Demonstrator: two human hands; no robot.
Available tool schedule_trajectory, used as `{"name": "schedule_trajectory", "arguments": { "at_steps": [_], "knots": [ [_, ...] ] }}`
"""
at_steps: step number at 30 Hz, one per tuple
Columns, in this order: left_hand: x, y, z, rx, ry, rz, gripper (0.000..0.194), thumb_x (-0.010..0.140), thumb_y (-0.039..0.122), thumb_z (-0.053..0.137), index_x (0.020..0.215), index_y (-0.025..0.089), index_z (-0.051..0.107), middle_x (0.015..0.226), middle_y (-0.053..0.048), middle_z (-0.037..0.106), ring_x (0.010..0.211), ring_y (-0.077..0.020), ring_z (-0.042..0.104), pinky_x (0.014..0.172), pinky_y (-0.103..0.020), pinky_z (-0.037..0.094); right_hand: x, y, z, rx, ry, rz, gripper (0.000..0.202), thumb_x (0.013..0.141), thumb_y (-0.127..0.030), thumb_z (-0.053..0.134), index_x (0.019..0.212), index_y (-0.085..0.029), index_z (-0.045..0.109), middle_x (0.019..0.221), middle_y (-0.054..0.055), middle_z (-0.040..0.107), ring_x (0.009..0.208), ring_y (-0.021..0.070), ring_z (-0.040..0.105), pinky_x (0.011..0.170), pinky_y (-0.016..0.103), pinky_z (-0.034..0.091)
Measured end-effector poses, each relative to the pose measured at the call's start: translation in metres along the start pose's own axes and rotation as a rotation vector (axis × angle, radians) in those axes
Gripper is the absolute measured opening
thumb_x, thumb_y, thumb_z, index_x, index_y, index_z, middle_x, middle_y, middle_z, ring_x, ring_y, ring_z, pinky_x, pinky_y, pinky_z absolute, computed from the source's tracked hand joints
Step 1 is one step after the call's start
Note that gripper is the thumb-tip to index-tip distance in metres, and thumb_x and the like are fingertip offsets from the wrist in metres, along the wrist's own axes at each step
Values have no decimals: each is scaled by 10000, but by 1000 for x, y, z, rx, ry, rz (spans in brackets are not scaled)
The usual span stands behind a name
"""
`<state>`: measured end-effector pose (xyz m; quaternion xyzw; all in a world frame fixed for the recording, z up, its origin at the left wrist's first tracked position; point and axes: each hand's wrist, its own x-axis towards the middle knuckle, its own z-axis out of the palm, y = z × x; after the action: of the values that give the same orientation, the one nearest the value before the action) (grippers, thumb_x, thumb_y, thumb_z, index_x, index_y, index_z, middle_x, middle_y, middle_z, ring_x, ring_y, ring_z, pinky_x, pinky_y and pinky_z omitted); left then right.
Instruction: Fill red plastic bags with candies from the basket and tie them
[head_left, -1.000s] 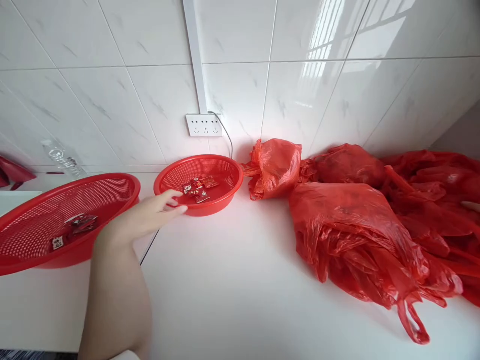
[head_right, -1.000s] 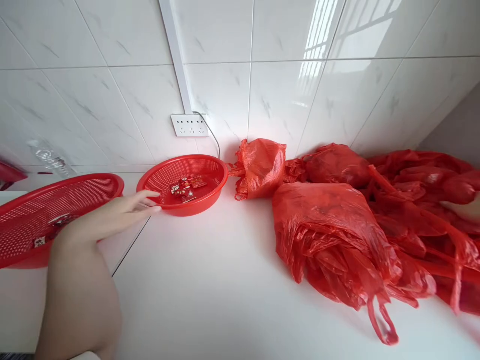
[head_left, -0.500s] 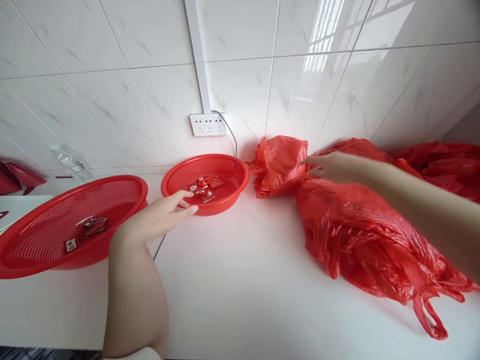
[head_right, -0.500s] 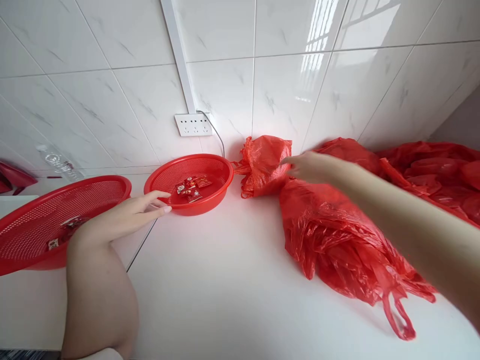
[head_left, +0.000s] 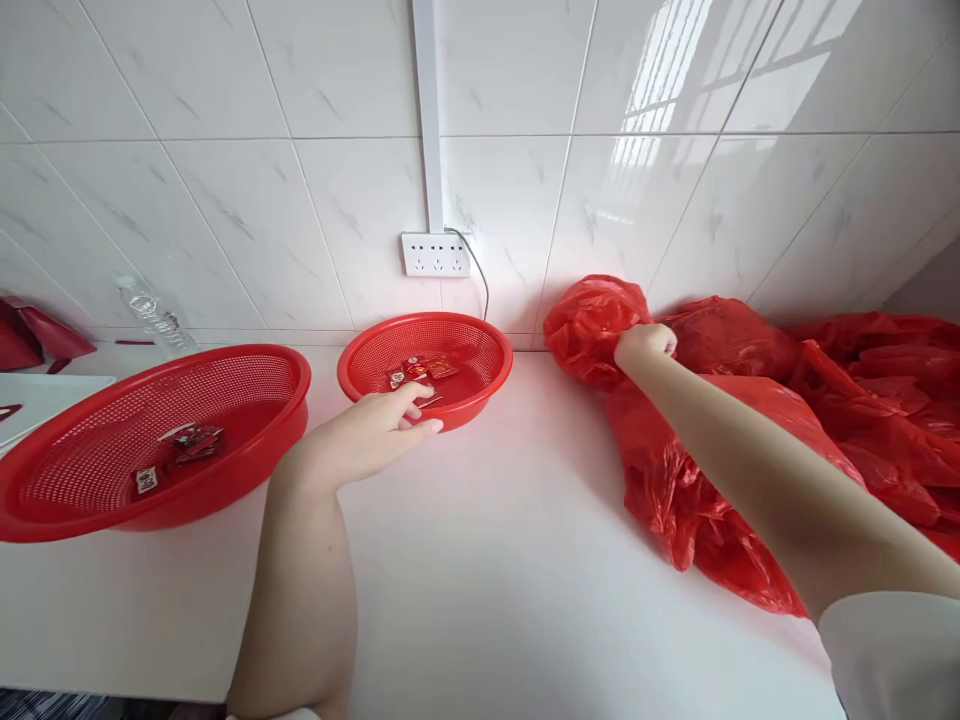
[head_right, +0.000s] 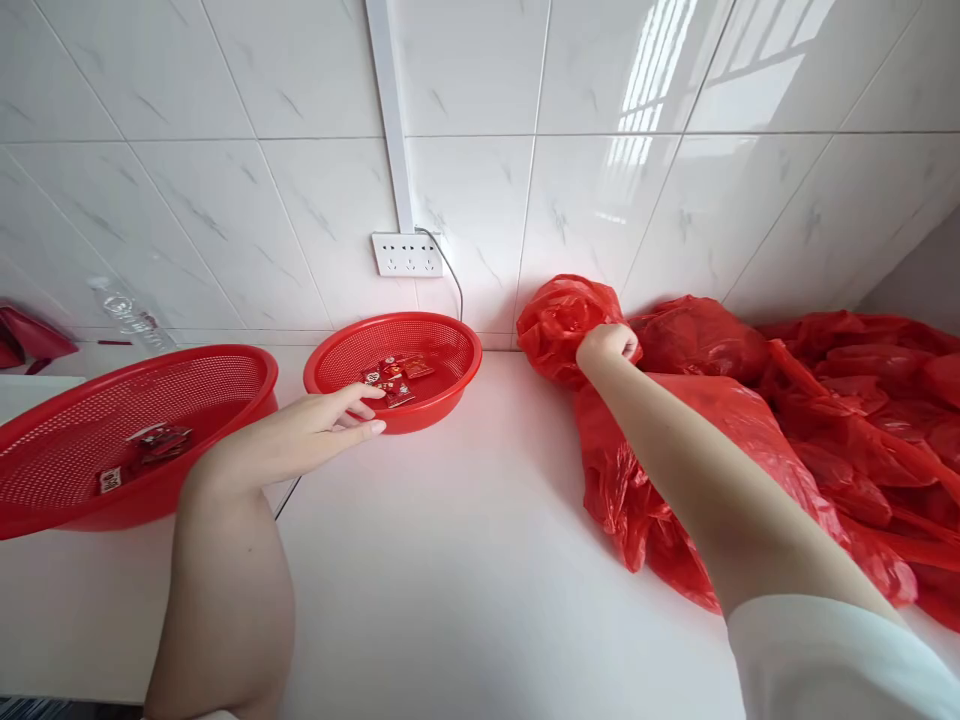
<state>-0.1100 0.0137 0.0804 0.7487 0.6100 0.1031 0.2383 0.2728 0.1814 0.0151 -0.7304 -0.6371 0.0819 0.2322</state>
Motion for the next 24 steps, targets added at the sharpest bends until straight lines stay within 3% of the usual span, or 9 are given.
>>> {"name": "schedule_trajectory", "arguments": {
  "at_steps": [3,6,8,10,12,15,19,21,24],
  "knots": [
    [4,-3,-1,10,5,-19,666,792,708,462,1369,375,471,1271,-52,625,1141,-304,597,875,-401,494,6,14,-10,-159,59,81,581,865,-512,557,1229,-59,554,1070,304,616,1059,420,586,845,629,417],
    [6,-3,-5,9,-2,-41,655,793,706,461,1366,388,467,1261,-34,633,1140,-298,599,854,-387,503,2,17,0,-221,63,7,741,755,-464,708,1332,-70,460,1235,311,539,1119,428,555,917,567,405],
    [4,-3,-8,10,12,-64,650,795,705,460,1363,388,464,1260,-30,635,1137,-298,601,833,-375,510,0,16,8,-204,38,-63,616,739,-393,730,1262,-127,542,1350,258,478,1089,385,584,920,493,430],
    [1,-1,-12,17,41,-91,652,792,699,468,1359,378,469,1255,-35,639,1122,-304,609,815,-369,513,2,16,9,-158,22,-110,333,783,-293,675,1085,-152,650,1338,189,517,1050,334,612,900,427,455],
    [-2,0,-15,23,61,-117,650,791,689,475,1354,365,477,1249,-42,644,1112,-309,614,812,-369,512,7,18,1,-98,85,-120,215,864,-229,543,1029,-167,667,1258,144,582,1095,302,591,904,393,462],
    [-4,1,-18,37,60,-147,626,792,683,475,1337,376,487,1253,-22,646,1134,-311,603,835,-376,504,14,22,-17,11,301,-64,354,962,-295,335,1146,-171,611,1214,144,595,1201,278,512,949,397,441],
    [-3,-3,-20,45,67,-146,615,793,697,463,1324,389,489,1264,0,641,1160,-305,588,880,-391,489,16,22,-29,222,295,-24,424,951,-434,339,1010,-148,646,923,129,682,896,234,643,786,340,514],
    [-2,-3,-20,35,88,-142,619,802,692,456,1332,374,483,1269,-13,636,1160,-299,588,884,-386,490,15,19,-29,455,349,-34,427,957,-449,314,1060,-171,622,962,115,688,846,217,665,733,336,540],
    [-1,1,-17,21,71,-133,619,809,677,462,1344,367,470,1263,-27,637,1163,-294,587,868,-372,504,15,12,-35,649,476,-132,485,975,-476,207,1169,-208,562,1175,116,627,1076,229,629,825,371,548]
  ]
}}
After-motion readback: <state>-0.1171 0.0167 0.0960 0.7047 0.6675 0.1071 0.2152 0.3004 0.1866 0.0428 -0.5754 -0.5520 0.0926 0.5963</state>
